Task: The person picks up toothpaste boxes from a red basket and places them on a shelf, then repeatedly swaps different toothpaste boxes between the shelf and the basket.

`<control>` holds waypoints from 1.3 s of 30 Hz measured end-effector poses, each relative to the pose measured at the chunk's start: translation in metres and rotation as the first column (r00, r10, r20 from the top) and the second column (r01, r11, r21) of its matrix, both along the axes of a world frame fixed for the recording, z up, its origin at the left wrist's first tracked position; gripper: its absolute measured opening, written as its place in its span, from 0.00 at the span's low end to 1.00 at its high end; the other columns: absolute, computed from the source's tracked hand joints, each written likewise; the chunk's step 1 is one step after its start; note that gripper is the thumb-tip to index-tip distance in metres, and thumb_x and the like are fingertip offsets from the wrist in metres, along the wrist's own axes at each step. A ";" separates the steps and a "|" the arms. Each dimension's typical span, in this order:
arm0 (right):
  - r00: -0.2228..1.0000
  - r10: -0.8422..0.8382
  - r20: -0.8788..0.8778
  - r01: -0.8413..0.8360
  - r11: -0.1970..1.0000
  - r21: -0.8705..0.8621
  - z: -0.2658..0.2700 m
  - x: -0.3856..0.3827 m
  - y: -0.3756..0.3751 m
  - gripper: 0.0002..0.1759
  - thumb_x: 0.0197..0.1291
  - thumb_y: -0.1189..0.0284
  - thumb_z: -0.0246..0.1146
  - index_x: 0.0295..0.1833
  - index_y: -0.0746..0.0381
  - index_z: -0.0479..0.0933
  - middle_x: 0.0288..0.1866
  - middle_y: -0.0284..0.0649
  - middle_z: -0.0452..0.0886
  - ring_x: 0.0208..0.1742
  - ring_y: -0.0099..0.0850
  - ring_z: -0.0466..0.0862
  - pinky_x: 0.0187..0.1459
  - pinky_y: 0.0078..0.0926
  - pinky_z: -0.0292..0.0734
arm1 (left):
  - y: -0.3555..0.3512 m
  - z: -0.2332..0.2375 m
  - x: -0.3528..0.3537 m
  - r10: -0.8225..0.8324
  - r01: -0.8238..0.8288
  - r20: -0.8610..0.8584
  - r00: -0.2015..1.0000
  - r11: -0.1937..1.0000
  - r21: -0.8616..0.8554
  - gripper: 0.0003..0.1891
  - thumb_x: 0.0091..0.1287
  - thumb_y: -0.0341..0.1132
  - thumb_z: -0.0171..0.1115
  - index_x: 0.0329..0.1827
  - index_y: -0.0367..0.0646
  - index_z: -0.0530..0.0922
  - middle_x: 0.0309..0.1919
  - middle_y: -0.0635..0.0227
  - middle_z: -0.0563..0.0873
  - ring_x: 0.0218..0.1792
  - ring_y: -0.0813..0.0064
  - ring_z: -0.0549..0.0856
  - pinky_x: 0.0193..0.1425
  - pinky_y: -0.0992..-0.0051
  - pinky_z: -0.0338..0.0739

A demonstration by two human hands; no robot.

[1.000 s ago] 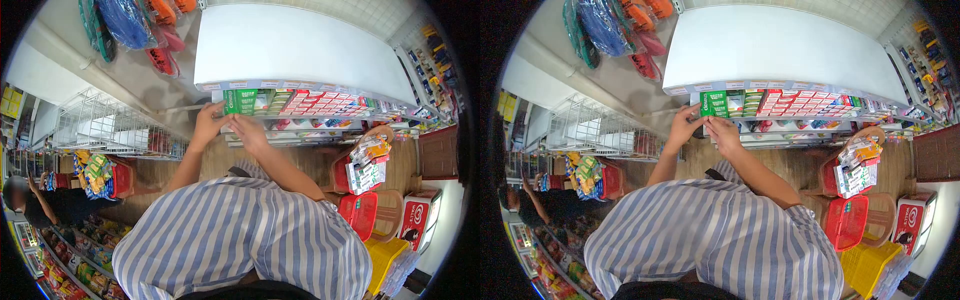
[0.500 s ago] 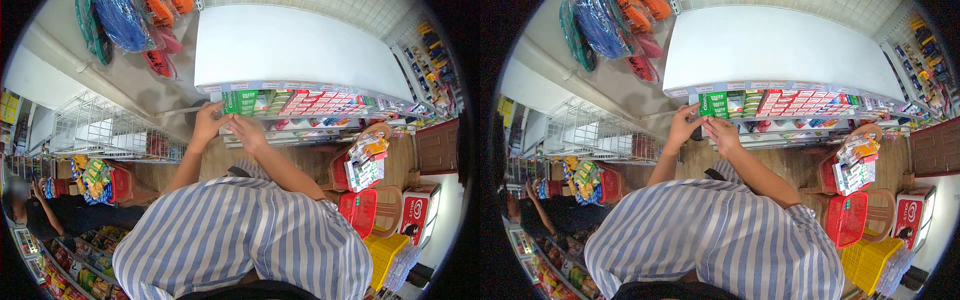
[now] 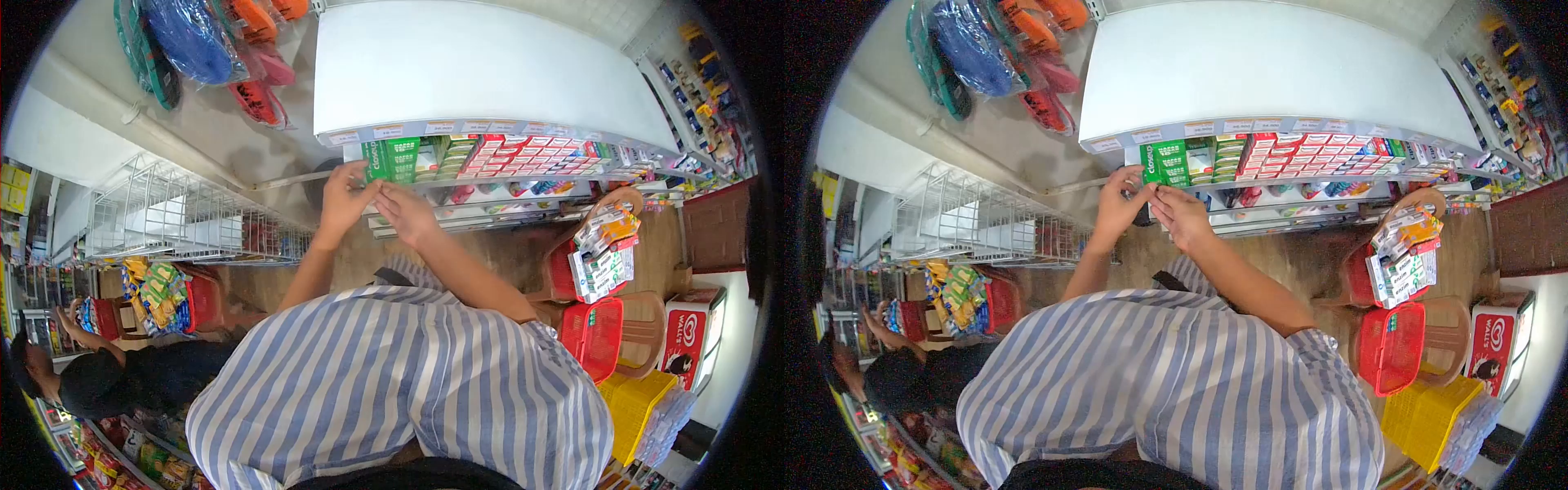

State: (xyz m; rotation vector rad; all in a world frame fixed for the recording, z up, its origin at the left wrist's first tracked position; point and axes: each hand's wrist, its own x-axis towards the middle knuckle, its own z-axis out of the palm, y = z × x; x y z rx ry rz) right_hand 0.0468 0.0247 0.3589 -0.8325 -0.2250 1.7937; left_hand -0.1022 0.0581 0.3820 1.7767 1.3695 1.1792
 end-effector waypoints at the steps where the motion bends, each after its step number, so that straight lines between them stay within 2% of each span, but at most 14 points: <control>1: 1.000 -0.006 -0.004 0.006 1.000 -0.002 -0.002 0.000 0.000 0.12 0.62 0.75 0.63 0.50 0.65 0.76 0.50 0.40 0.82 0.54 0.32 0.82 0.55 0.28 0.77 | -0.002 -0.001 0.002 -0.006 0.006 -0.004 1.000 1.000 -0.002 0.20 0.55 0.34 0.73 0.51 0.39 0.80 0.36 0.66 0.79 0.29 0.80 0.76 0.35 0.80 0.72; 3: 1.000 0.020 0.012 -0.020 1.000 0.011 -0.005 0.002 -0.001 0.14 0.62 0.75 0.63 0.52 0.65 0.76 0.50 0.40 0.82 0.53 0.32 0.83 0.54 0.29 0.78 | -0.005 -0.005 0.005 0.066 -0.064 0.125 0.990 0.998 -0.019 0.15 0.54 0.32 0.71 0.43 0.39 0.80 0.35 0.64 0.80 0.30 0.74 0.80 0.35 0.75 0.76; 4: 1.000 0.015 0.008 -0.016 1.000 0.009 -0.006 0.004 -0.003 0.14 0.62 0.75 0.63 0.52 0.65 0.76 0.50 0.40 0.82 0.53 0.32 0.83 0.54 0.29 0.78 | -0.007 -0.014 0.005 0.062 -0.060 0.121 0.991 0.998 -0.020 0.15 0.54 0.32 0.71 0.43 0.39 0.80 0.35 0.64 0.80 0.30 0.74 0.80 0.35 0.75 0.76; 6: 0.984 0.038 0.175 -0.039 0.999 0.004 -0.004 0.007 -0.008 0.16 0.62 0.75 0.62 0.55 0.66 0.75 0.50 0.42 0.82 0.50 0.32 0.84 0.49 0.28 0.80 | -0.009 -0.033 0.003 0.113 -0.112 0.146 0.983 0.994 -0.016 0.11 0.54 0.29 0.68 0.40 0.39 0.80 0.35 0.63 0.80 0.30 0.74 0.80 0.34 0.76 0.76; 7: 0.984 0.036 0.172 -0.037 0.999 0.004 -0.002 0.008 -0.012 0.16 0.62 0.75 0.62 0.55 0.66 0.75 0.50 0.42 0.82 0.50 0.32 0.84 0.49 0.28 0.80 | -0.012 -0.034 0.003 0.111 -0.110 0.143 0.983 0.994 -0.016 0.11 0.54 0.29 0.68 0.40 0.39 0.80 0.35 0.63 0.80 0.30 0.74 0.80 0.34 0.76 0.76; 9: 0.943 -0.001 0.331 -0.068 0.978 0.196 0.004 0.010 -0.021 0.21 0.63 0.75 0.61 0.61 0.68 0.72 0.50 0.45 0.82 0.48 0.31 0.85 0.44 0.25 0.82 | -0.019 -0.035 0.006 0.093 -0.096 0.195 0.976 0.995 0.005 0.12 0.54 0.27 0.66 0.42 0.40 0.80 0.35 0.65 0.79 0.29 0.76 0.79 0.34 0.77 0.75; 10: 0.944 0.000 0.330 -0.068 0.978 0.195 0.007 0.010 -0.025 0.21 0.63 0.75 0.61 0.61 0.68 0.72 0.50 0.45 0.82 0.48 0.31 0.85 0.44 0.25 0.82 | -0.023 -0.034 0.007 0.094 -0.097 0.194 0.976 0.995 0.004 0.12 0.54 0.27 0.66 0.42 0.40 0.80 0.35 0.65 0.79 0.29 0.76 0.79 0.34 0.77 0.75; 12: 0.891 -0.051 0.451 -0.124 0.929 0.350 0.011 0.009 -0.029 0.26 0.63 0.77 0.59 0.67 0.67 0.67 0.49 0.46 0.82 0.46 0.29 0.85 0.43 0.24 0.83 | -0.028 -0.032 0.008 0.100 -0.101 0.153 0.983 0.995 -0.004 0.13 0.54 0.26 0.65 0.45 0.41 0.81 0.33 0.67 0.77 0.28 0.78 0.77 0.33 0.78 0.74; 13: 0.891 -0.051 0.450 -0.123 0.929 0.349 0.010 0.009 -0.030 0.26 0.63 0.77 0.59 0.67 0.67 0.67 0.49 0.46 0.82 0.46 0.29 0.85 0.43 0.24 0.83 | -0.029 -0.035 0.009 0.100 -0.100 0.152 0.983 0.995 -0.005 0.13 0.54 0.26 0.65 0.45 0.41 0.81 0.33 0.67 0.77 0.28 0.78 0.77 0.33 0.78 0.74; 15: 0.856 -0.091 0.509 -0.152 0.897 0.416 0.005 0.008 -0.029 0.30 0.62 0.79 0.59 0.71 0.64 0.64 0.48 0.46 0.82 0.45 0.28 0.84 0.42 0.23 0.83 | -0.030 -0.041 0.011 0.081 -0.080 0.217 0.973 0.997 -0.012 0.15 0.55 0.24 0.64 0.47 0.41 0.82 0.33 0.69 0.76 0.26 0.80 0.75 0.32 0.79 0.73; 19: 0.849 -0.077 0.522 -0.161 0.904 0.396 0.002 0.005 -0.028 0.32 0.62 0.79 0.59 0.73 0.61 0.62 0.48 0.46 0.82 0.42 0.26 0.84 0.40 0.23 0.83 | -0.032 -0.034 0.012 0.067 -0.069 0.216 0.974 0.998 0.006 0.15 0.56 0.24 0.64 0.48 0.41 0.82 0.33 0.69 0.76 0.26 0.81 0.75 0.30 0.80 0.72; 21: 0.808 -0.079 0.584 -0.200 0.895 0.398 0.004 0.006 -0.028 0.33 0.61 0.79 0.59 0.73 0.60 0.61 0.48 0.46 0.82 0.42 0.25 0.83 0.38 0.21 0.83 | -0.033 -0.028 0.012 0.061 -0.058 0.223 0.973 0.998 -0.021 0.15 0.57 0.24 0.64 0.48 0.41 0.81 0.33 0.69 0.76 0.25 0.82 0.75 0.29 0.80 0.72; 30: 0.824 -0.113 0.556 -0.161 0.893 0.420 -0.005 0.003 -0.026 0.33 0.60 0.79 0.60 0.71 0.60 0.63 0.45 0.43 0.82 0.40 0.24 0.83 0.36 0.21 0.81 | -0.036 -0.027 0.012 0.041 -0.050 0.188 0.981 0.998 0.040 0.16 0.57 0.23 0.63 0.50 0.40 0.81 0.33 0.70 0.76 0.24 0.83 0.75 0.29 0.81 0.71; 39: 0.824 -0.110 0.555 -0.154 0.901 0.407 -0.002 0.003 -0.027 0.32 0.59 0.80 0.59 0.71 0.61 0.64 0.42 0.42 0.83 0.40 0.24 0.83 0.37 0.21 0.81 | -0.038 -0.026 0.012 0.028 -0.030 0.204 0.979 1.000 0.007 0.17 0.57 0.23 0.62 0.52 0.40 0.81 0.33 0.70 0.75 0.25 0.83 0.75 0.30 0.82 0.71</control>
